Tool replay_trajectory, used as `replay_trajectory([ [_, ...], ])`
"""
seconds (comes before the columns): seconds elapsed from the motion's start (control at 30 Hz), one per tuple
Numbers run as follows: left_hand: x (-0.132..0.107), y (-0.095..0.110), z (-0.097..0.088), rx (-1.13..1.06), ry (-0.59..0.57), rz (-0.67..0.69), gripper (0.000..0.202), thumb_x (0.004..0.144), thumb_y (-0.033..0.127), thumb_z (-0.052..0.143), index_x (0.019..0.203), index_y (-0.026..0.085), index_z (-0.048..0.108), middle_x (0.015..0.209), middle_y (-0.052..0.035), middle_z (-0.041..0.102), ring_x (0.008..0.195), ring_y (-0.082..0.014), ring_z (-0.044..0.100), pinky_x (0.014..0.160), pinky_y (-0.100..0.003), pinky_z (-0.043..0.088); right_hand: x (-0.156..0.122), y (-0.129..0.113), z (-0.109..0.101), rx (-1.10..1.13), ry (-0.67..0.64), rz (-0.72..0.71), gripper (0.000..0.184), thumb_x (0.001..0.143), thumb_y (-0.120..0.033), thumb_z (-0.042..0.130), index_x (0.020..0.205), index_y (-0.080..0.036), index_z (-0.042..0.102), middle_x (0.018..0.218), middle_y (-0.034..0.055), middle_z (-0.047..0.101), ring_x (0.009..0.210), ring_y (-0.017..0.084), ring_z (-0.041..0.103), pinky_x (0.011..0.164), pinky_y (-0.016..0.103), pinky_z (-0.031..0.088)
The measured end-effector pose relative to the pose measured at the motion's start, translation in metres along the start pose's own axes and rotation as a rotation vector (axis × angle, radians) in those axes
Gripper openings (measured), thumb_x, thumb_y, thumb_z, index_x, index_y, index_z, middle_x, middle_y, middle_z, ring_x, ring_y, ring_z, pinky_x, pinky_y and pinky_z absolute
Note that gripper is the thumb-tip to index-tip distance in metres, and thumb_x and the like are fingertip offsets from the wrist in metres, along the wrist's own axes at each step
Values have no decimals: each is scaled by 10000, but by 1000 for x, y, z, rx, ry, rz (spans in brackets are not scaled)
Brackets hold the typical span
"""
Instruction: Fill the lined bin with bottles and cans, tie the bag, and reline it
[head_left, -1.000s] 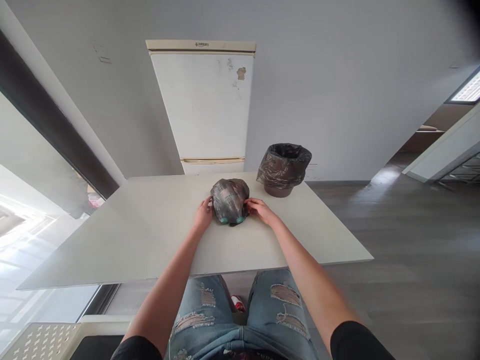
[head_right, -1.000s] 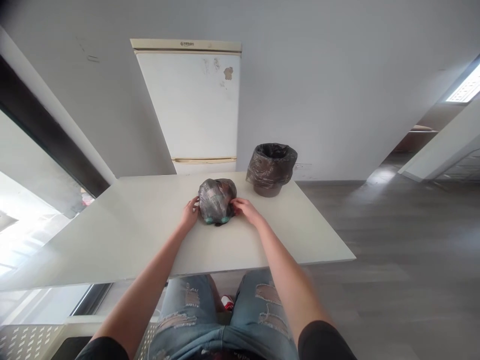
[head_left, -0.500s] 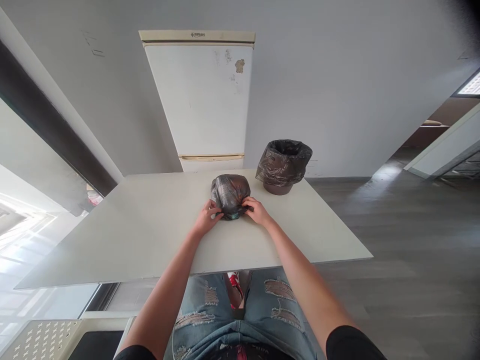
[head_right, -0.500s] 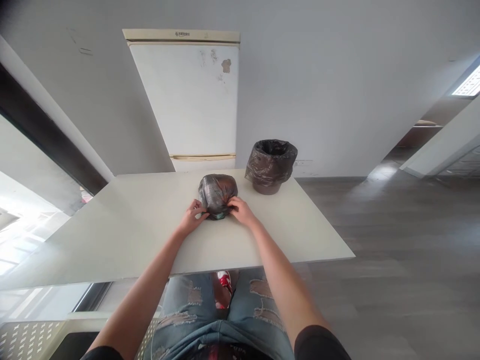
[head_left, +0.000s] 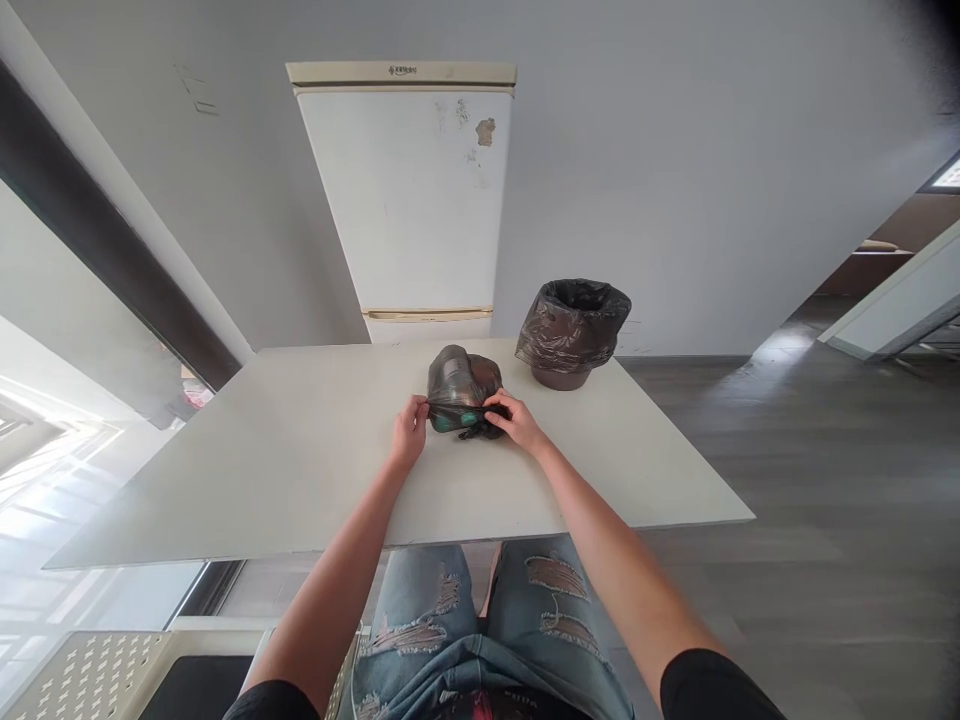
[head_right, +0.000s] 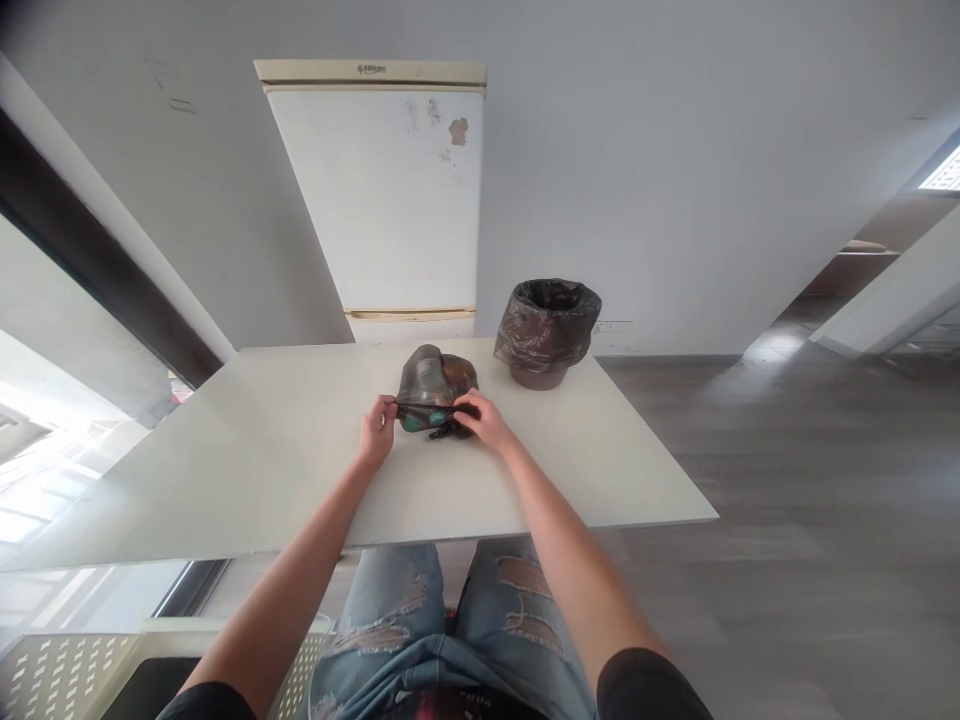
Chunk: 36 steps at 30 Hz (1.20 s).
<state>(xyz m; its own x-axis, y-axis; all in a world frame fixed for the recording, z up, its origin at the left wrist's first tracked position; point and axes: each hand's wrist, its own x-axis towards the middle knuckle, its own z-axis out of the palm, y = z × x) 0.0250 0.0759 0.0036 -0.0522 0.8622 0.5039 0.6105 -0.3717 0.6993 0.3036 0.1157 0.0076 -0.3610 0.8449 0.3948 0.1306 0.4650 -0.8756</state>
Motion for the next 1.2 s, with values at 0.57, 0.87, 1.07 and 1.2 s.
replay_trajectory([
  [0.57, 1, 4, 7, -17, 9, 15, 283, 925, 172, 533, 1187, 247, 605, 1008, -47, 739, 909, -207, 683, 866, -357, 566, -1, -3, 2, 19, 268, 2, 235, 903, -467, 680, 894, -242, 746, 894, 38, 571, 834, 214, 511, 849, 371, 456],
  [0.87, -4, 25, 2, 73, -107, 382, 345, 994, 316, 582, 1322, 231, 643, 1359, -132, 670, 1269, -294, 596, 1103, -473, 455, -7, -10, 6, 105, 152, 28, 284, 999, -532, 551, 1005, -266, 650, 850, 22, 620, 831, 216, 596, 871, 370, 504],
  [1.07, -2, 15, 16, 98, -162, 335, 202, 1022, 296, 560, 1077, 249, 748, 968, -79, 726, 970, -246, 651, 942, -417, 506, -9, -13, 14, 53, 58, -58, 499, 845, -509, 786, 1232, -280, 571, 1102, 45, 661, 1032, 242, 617, 932, 368, 498],
  [1.2, -3, 9, 17, 22, -97, 288, 243, 1036, 281, 480, 1082, 239, 715, 968, -69, 727, 934, -220, 672, 888, -376, 548, -8, -5, 16, -227, 85, -144, 284, 837, -406, 796, 1000, -262, 612, 979, 34, 650, 923, 235, 591, 882, 374, 491],
])
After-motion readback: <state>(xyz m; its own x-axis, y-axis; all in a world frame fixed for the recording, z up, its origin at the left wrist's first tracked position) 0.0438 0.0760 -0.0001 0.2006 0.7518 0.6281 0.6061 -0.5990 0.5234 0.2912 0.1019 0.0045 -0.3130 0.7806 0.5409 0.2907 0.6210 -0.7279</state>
